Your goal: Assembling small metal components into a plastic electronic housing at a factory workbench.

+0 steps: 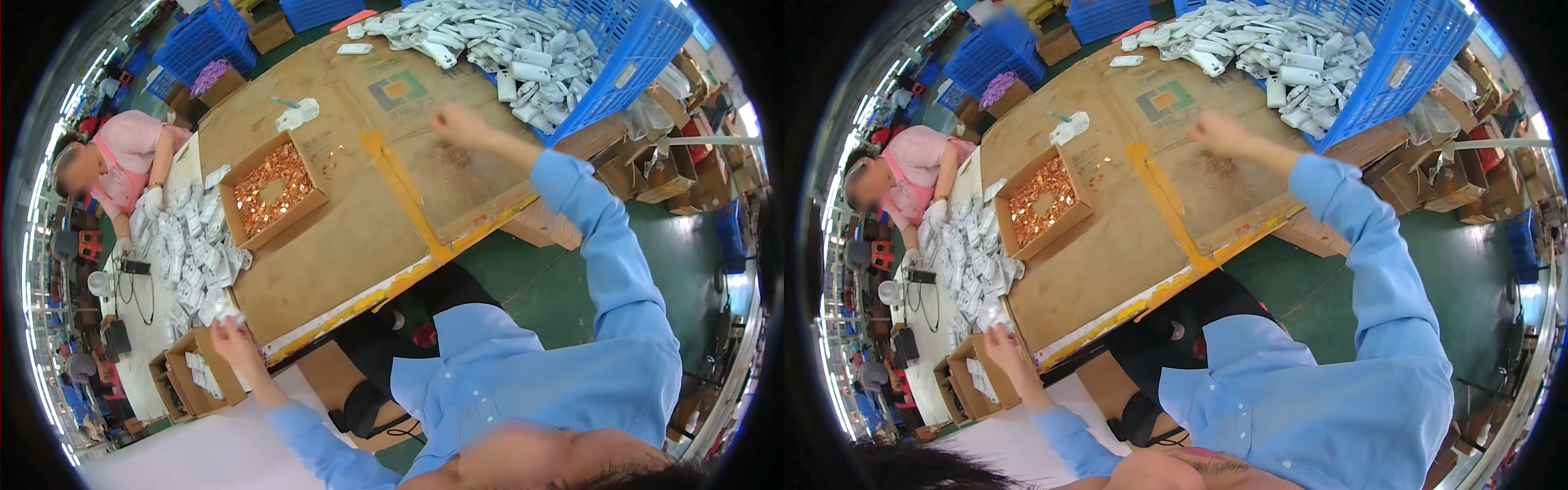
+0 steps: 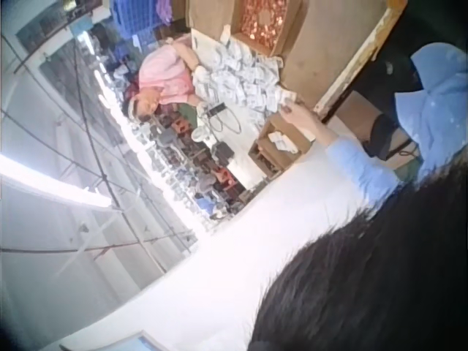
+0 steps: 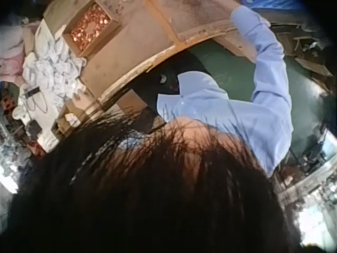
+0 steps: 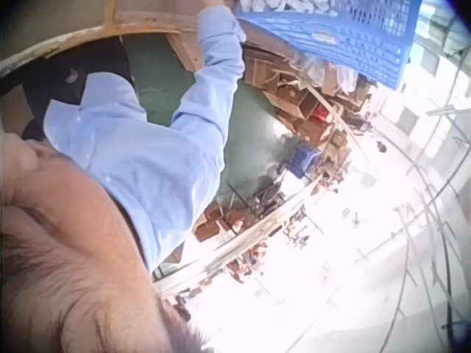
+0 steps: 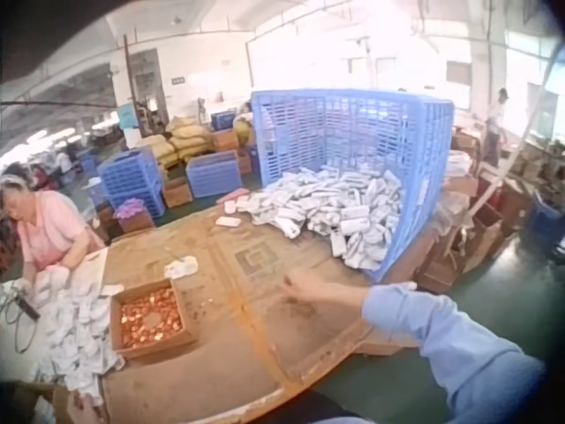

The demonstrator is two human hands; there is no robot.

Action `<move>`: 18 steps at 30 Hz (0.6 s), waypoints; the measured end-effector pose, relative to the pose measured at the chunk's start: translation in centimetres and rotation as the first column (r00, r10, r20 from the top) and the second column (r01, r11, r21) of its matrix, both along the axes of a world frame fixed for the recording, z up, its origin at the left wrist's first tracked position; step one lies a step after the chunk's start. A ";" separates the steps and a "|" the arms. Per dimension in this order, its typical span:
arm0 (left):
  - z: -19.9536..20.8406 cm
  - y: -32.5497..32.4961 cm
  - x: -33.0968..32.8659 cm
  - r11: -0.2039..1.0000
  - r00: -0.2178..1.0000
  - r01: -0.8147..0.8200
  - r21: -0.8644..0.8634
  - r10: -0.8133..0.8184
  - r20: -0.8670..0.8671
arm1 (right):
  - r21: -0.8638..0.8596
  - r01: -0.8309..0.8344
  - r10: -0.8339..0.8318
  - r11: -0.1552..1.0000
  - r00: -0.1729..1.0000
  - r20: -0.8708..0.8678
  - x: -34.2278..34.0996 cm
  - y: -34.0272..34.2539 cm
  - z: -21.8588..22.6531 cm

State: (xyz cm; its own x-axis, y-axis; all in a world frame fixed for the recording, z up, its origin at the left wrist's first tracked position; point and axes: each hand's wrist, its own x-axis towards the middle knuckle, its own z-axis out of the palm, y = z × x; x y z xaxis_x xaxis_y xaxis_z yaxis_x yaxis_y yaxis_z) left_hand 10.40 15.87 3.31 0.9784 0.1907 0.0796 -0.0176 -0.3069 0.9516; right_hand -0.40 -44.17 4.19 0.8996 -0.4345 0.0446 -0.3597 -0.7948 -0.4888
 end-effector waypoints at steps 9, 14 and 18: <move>-1.2 10.9 16.0 0.715 0.957 -0.278 0.642 0.150 0.246 | -0.694 -0.137 -0.152 0.707 0.929 -0.338 -1.2 -10.2 2.1; 1.6 1.1 13.6 0.606 0.883 -0.450 0.656 0.194 0.427 | -0.825 -0.142 -0.205 0.546 0.933 -0.296 -3.8 -12.8 0.7; 5.0 -3.7 7.5 0.857 0.912 -0.271 0.439 0.082 0.403 | -0.823 -0.130 -0.182 0.553 0.945 -0.272 -2.6 -13.9 -0.8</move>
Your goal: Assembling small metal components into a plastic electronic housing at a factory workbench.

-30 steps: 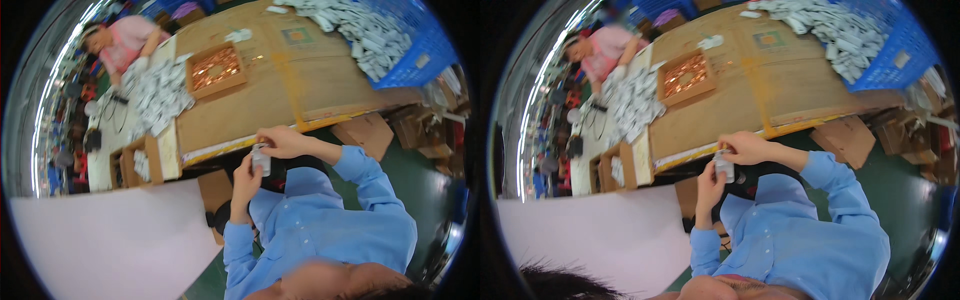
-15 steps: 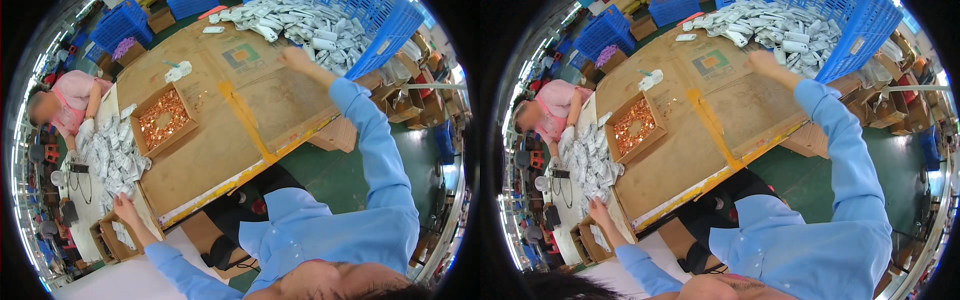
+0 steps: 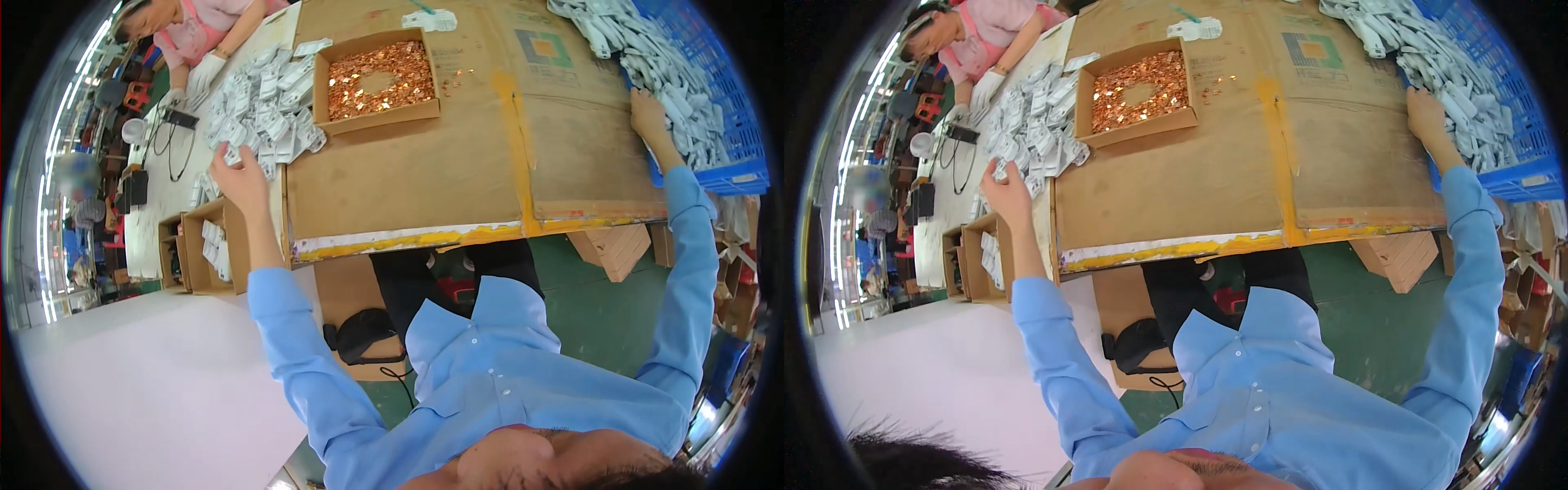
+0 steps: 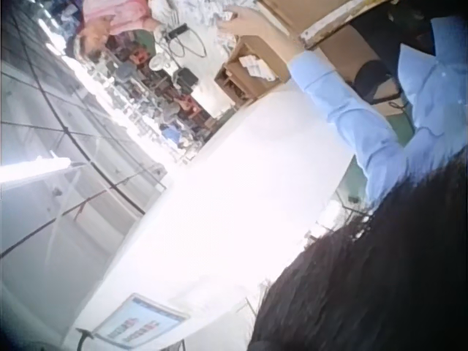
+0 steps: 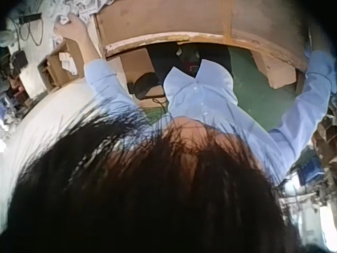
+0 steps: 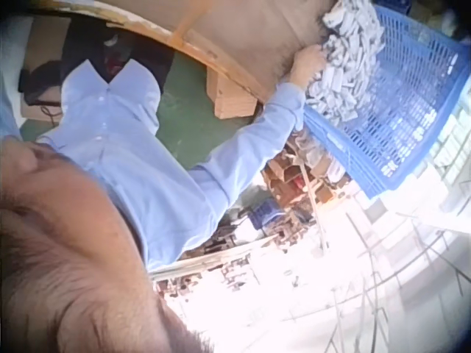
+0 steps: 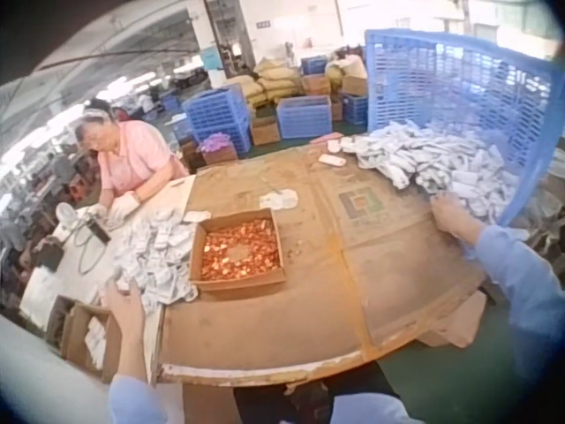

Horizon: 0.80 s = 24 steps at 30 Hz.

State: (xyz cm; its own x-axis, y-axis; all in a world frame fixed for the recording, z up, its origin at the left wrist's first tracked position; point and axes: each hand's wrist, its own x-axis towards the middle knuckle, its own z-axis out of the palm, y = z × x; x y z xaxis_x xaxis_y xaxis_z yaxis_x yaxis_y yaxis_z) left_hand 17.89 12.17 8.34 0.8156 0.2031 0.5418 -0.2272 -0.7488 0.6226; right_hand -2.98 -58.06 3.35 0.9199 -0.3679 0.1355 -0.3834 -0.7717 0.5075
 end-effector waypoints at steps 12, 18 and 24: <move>-5.4 -9.8 -20.7 0.673 0.707 0.330 -0.662 -0.641 -0.300 | 0.727 -0.528 0.241 0.439 0.848 0.471 4.8 20.3 6.4; -5.4 -13.9 -23.6 0.271 0.773 0.086 -0.959 -0.625 -0.108 | 0.903 -0.151 0.223 -0.403 0.940 0.257 0.7 37.5 6.3; -6.2 -10.1 -23.9 0.015 0.922 -0.134 -0.991 -0.365 -0.130 | 0.932 -0.077 0.448 -0.355 0.861 0.242 2.4 41.3 6.2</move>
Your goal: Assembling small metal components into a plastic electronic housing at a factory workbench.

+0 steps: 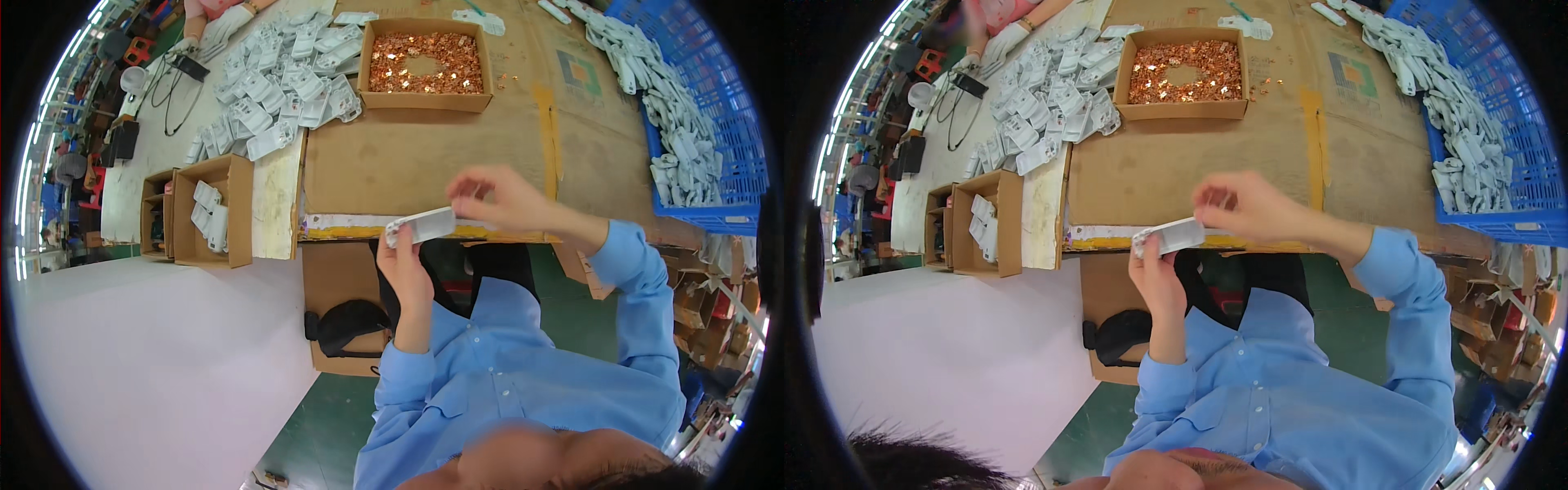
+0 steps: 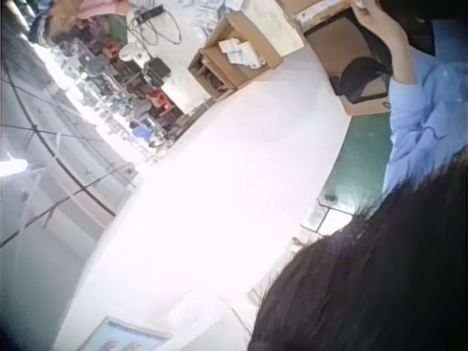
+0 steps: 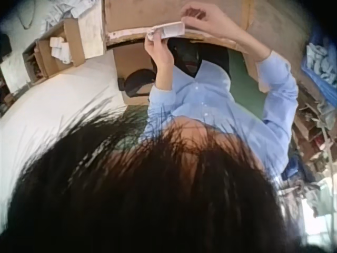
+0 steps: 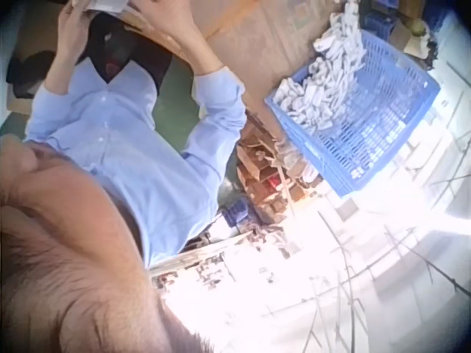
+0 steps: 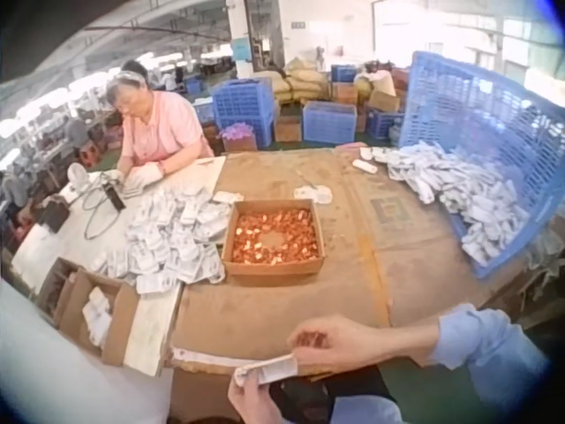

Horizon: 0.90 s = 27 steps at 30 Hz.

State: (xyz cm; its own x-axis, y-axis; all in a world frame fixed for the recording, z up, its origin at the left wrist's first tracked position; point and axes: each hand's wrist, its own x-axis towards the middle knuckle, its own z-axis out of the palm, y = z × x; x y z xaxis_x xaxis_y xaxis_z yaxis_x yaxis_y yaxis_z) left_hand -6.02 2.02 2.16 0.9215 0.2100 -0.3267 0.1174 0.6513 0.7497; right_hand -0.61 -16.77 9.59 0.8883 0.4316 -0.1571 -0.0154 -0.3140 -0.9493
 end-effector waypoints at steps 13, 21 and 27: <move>-1.5 2.2 -1.0 0.951 0.994 0.070 -0.301 -0.092 -0.058 | -0.850 0.232 0.506 0.472 0.719 0.477 23.5 -2.1 -2.7; -1.3 1.0 -0.9 0.939 0.972 0.163 -0.304 -0.205 -0.111 | -0.902 0.208 0.595 0.377 0.693 0.408 24.2 -2.2 -3.3; -1.2 1.2 -1.1 0.944 0.969 0.184 -0.273 -0.221 -0.113 | -0.918 0.219 0.638 0.331 0.664 0.389 24.3 -2.1 -3.7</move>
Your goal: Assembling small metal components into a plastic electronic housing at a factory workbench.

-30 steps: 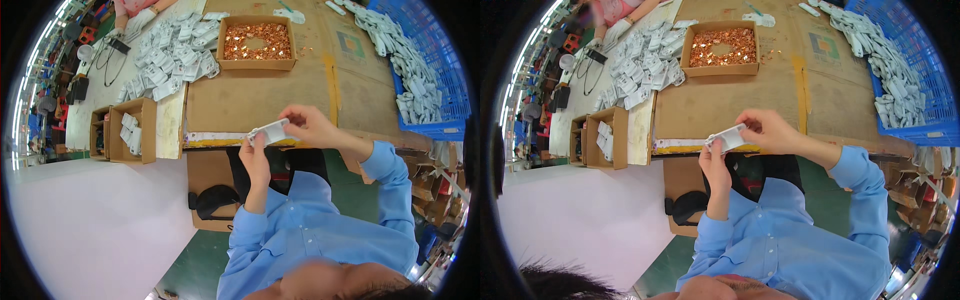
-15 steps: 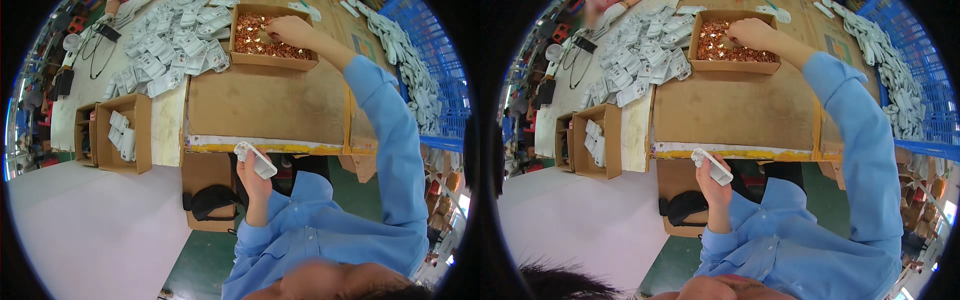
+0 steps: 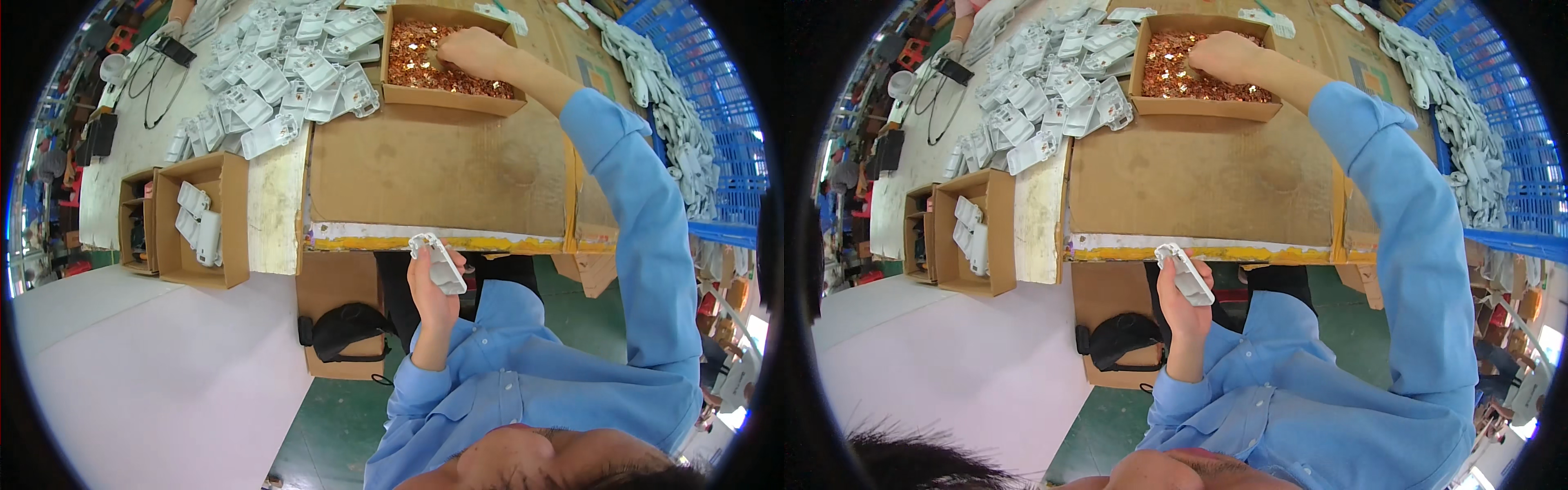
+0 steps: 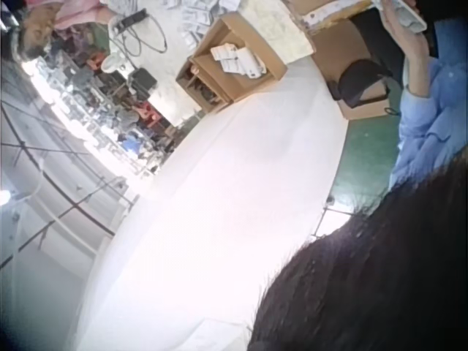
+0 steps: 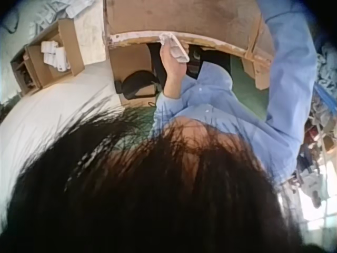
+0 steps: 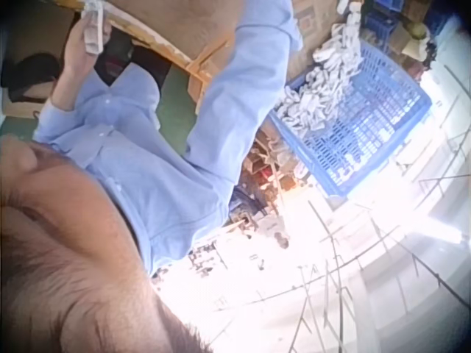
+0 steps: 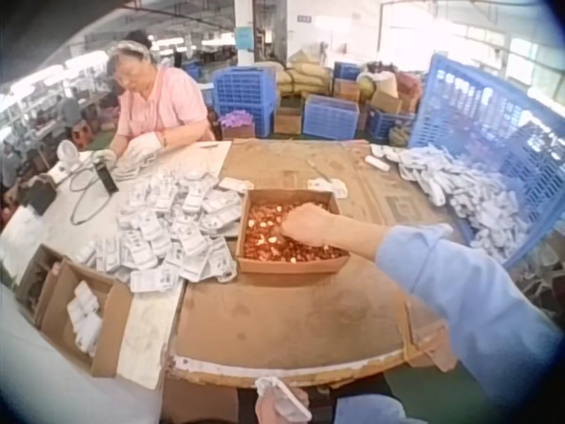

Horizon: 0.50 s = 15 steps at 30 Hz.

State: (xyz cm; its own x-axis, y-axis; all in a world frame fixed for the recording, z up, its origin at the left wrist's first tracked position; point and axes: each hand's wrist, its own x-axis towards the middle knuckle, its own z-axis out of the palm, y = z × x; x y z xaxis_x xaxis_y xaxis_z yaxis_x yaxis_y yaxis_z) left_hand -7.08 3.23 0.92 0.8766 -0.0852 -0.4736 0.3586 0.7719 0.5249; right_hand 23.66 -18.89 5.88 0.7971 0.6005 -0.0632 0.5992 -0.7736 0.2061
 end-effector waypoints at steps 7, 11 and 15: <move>-0.9 0.3 -0.4 1.000 1.000 0.000 -0.010 0.000 -0.013 | 0.001 0.003 -0.003 1.000 1.000 -0.001 -0.4 0.7 0.3; -0.8 0.2 -0.2 1.000 1.000 0.010 -0.002 -0.010 -0.023 | 0.018 -0.057 0.056 0.998 0.998 0.025 -0.1 0.2 0.1; -1.0 0.4 -0.3 1.000 1.000 0.011 0.000 -0.011 -0.026 | -0.013 -0.031 0.032 0.999 0.999 0.037 -0.1 0.7 0.4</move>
State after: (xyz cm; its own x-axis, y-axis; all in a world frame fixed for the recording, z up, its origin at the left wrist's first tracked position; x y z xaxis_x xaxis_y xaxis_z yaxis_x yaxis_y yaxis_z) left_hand -7.35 3.67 -0.06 0.8631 -0.0949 -0.4961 0.3806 0.7679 0.5152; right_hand 23.57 -18.15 6.32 0.7799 0.6246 -0.0410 0.6148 -0.7519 0.2381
